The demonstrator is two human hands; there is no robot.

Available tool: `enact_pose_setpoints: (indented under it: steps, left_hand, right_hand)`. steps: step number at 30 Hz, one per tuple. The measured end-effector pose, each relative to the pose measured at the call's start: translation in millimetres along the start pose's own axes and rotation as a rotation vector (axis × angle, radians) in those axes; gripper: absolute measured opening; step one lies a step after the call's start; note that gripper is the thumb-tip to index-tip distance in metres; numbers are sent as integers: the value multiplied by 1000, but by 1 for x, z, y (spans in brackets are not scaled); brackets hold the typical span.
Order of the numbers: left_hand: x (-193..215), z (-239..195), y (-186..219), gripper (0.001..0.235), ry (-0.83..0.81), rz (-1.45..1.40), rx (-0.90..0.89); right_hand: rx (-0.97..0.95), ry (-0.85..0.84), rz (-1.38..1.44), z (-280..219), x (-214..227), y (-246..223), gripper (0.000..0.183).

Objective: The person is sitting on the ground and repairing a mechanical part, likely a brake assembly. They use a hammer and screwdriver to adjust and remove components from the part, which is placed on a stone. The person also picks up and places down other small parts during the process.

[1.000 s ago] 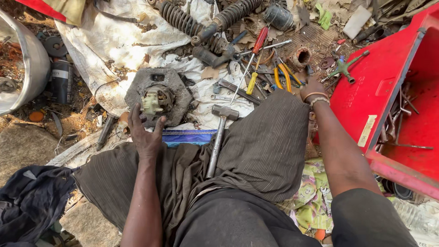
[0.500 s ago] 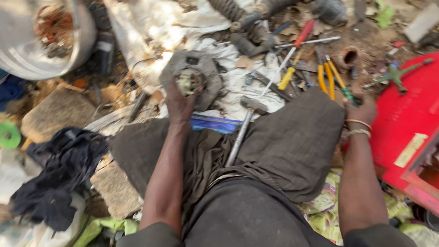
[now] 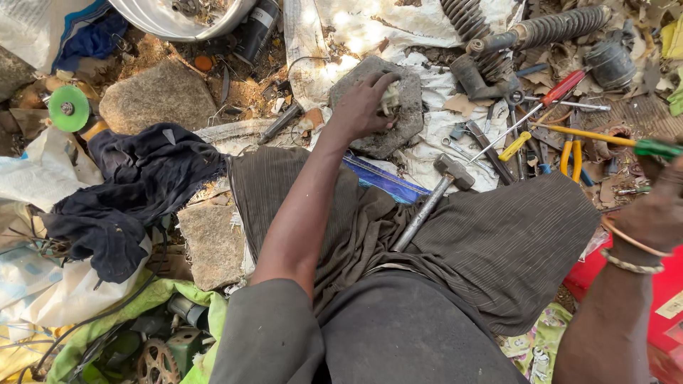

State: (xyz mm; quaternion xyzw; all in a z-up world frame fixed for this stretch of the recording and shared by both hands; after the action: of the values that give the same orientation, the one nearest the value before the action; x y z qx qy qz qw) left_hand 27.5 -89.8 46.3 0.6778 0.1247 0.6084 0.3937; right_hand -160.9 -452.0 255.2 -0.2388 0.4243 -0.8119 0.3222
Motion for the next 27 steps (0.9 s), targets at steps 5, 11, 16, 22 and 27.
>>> enact_pose_setpoints:
  steps: [5,11,16,22,27]
  left_hand:
    - [5,-30,-56,60,125,-404,218]
    - [22,-41,-68,22,284,-722,170]
    - [16,-35,-56,27,255,-641,59]
    - [12,-28,-53,26,250,-532,44]
    - [11,-25,-52,25,238,-543,69]
  right_hand:
    - [-7,-259,29,-34,-127,-23,29]
    - [56,-471,55,-55,-235,-58,29]
    - [290,-597,-28,-60,-304,-89,31]
    - [305,-690,-64,-63,-326,-86,33]
    - [191,-670,-10,-61,-322,-69,32]
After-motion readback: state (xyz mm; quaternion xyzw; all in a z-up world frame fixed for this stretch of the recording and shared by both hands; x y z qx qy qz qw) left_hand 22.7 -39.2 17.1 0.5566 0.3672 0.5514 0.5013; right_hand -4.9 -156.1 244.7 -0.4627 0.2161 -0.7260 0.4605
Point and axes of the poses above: each hand's wrist, its own z-axis towards the middle knuckle, its own x-axis out of the back of the hand, y = z × x, the point moved 10 cm from there along z, towards the middle knuckle, and after that the axes turned 10 degrees about y, right-handed, at the moved point
